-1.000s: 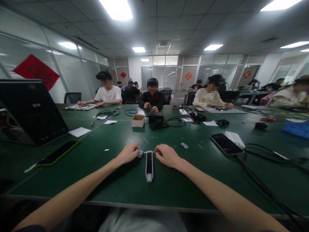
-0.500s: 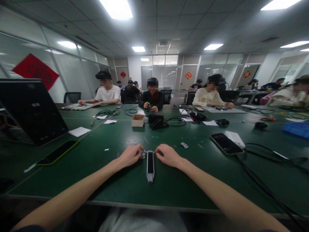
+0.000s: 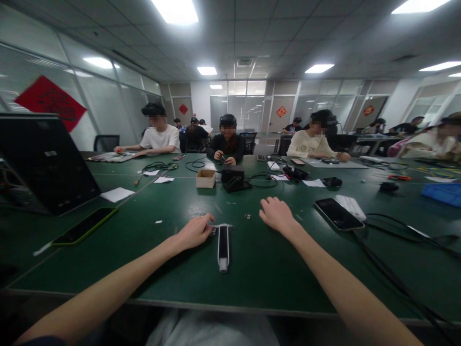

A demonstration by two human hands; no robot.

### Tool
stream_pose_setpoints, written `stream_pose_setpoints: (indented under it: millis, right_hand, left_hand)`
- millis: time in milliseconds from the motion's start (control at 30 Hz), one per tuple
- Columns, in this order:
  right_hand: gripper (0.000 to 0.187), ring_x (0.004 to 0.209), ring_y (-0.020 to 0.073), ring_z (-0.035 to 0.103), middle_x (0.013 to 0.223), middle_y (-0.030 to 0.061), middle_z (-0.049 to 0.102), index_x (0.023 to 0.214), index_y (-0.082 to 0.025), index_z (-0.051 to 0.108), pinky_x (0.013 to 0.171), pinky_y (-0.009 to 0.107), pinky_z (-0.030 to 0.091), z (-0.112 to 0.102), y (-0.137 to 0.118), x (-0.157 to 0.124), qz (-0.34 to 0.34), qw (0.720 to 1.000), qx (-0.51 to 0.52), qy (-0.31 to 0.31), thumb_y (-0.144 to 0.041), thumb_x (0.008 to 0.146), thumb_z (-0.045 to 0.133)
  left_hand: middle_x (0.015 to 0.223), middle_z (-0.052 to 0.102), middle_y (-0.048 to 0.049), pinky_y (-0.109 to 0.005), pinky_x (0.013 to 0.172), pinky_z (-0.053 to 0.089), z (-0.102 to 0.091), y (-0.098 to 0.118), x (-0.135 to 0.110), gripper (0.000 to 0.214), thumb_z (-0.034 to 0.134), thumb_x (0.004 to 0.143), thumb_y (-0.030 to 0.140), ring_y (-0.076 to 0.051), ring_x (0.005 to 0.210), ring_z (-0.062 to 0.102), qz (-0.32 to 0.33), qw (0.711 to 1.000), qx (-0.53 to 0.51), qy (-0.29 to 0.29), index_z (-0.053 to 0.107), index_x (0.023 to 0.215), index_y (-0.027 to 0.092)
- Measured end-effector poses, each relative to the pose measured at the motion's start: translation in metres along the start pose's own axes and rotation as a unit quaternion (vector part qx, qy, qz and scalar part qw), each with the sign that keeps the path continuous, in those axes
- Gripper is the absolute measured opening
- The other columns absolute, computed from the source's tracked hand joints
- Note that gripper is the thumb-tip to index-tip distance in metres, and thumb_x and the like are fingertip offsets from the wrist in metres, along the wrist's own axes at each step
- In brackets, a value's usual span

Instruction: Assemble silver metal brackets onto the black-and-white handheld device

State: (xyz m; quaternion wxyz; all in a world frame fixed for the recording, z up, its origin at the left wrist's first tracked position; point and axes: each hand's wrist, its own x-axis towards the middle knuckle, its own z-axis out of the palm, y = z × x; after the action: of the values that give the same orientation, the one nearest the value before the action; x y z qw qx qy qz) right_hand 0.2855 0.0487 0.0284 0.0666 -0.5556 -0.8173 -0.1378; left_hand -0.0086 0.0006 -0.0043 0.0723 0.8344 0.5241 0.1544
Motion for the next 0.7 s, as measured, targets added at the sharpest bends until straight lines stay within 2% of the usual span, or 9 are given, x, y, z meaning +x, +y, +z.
stream_pose_setpoints:
  millis: [67, 167, 367, 433, 500, 600, 700]
  right_hand:
    - [0.025, 0.096, 0.0305, 0.061, 0.103, 0.0192, 0.064, 0.102, -0.011, 0.063, 0.074, 0.037, 0.047, 0.003, 0.013, 0.000, 0.044, 0.997, -0.020, -0.061, -0.027, 0.089, 0.048]
    - [0.025, 0.094, 0.0303, 0.064, 0.102, 0.0195, 0.066, 0.102, -0.012, 0.064, 0.070, 0.035, 0.047, 0.008, 0.020, -0.001, 0.073, 0.988, -0.008, -0.134, -0.021, 0.088, 0.045]
    - [0.023, 0.092, 0.0315, 0.065, 0.102, 0.0204, 0.066, 0.098, -0.012, 0.065, 0.068, 0.036, 0.047, 0.006, 0.015, -0.001, 0.095, 0.985, 0.009, -0.142, -0.016, 0.084, 0.047]
    - [0.020, 0.091, 0.0309, 0.064, 0.099, 0.0197, 0.065, 0.094, -0.011, 0.064, 0.067, 0.035, 0.047, 0.004, 0.013, 0.000, 0.093, 0.990, 0.019, -0.109, -0.018, 0.085, 0.047]
    - [0.018, 0.089, 0.0285, 0.062, 0.097, 0.0172, 0.064, 0.091, -0.012, 0.063, 0.068, 0.034, 0.047, 0.001, 0.008, 0.000, 0.073, 0.996, 0.041, -0.036, -0.020, 0.087, 0.047]
    - [0.014, 0.085, 0.0227, 0.059, 0.091, 0.0119, 0.063, 0.089, -0.014, 0.060, 0.073, 0.032, 0.047, -0.001, -0.008, -0.002, -0.005, 0.991, 0.110, 0.075, -0.020, 0.088, 0.047]
    - [0.010, 0.082, 0.0199, 0.058, 0.088, 0.0091, 0.061, 0.087, -0.016, 0.059, 0.075, 0.030, 0.047, -0.003, -0.035, -0.007, -0.086, 0.973, 0.179, 0.118, -0.016, 0.087, 0.049]
  left_hand:
    - [0.092, 0.066, -0.0084, -0.032, 0.072, 0.045, 0.001, 0.000, 0.000, 0.021, 0.043, 0.091, 0.023, -0.022, 0.084, 0.062, 0.000, 1.000, -0.001, -0.001, 0.051, 0.109, 0.017]
    - [0.090, 0.065, -0.0074, -0.032, 0.070, 0.044, 0.001, 0.001, 0.001, 0.018, 0.044, 0.090, 0.023, -0.022, 0.080, 0.062, -0.004, 1.000, -0.010, 0.001, 0.053, 0.105, 0.017]
    - [0.093, 0.063, -0.0072, -0.030, 0.073, 0.044, 0.000, 0.003, 0.001, 0.016, 0.044, 0.088, 0.019, -0.021, 0.084, 0.061, 0.009, 1.000, -0.006, 0.000, 0.059, 0.095, 0.018]
    - [0.094, 0.062, -0.0067, -0.030, 0.073, 0.044, 0.000, 0.003, 0.001, 0.016, 0.046, 0.087, 0.019, -0.020, 0.083, 0.060, 0.015, 1.000, -0.006, 0.001, 0.059, 0.095, 0.018]
    - [0.093, 0.062, -0.0062, -0.029, 0.071, 0.044, 0.001, 0.004, 0.001, 0.015, 0.047, 0.087, 0.021, -0.019, 0.081, 0.060, 0.023, 1.000, -0.011, 0.004, 0.060, 0.095, 0.018]
    - [0.091, 0.062, -0.0058, -0.029, 0.070, 0.044, 0.001, 0.004, 0.001, 0.015, 0.048, 0.087, 0.024, -0.019, 0.080, 0.059, 0.027, 0.999, -0.018, 0.008, 0.060, 0.094, 0.018]
    - [0.089, 0.061, -0.0057, -0.029, 0.071, 0.044, 0.002, 0.005, 0.002, 0.014, 0.048, 0.087, 0.023, -0.019, 0.080, 0.058, 0.021, 1.000, -0.010, 0.007, 0.060, 0.093, 0.018]
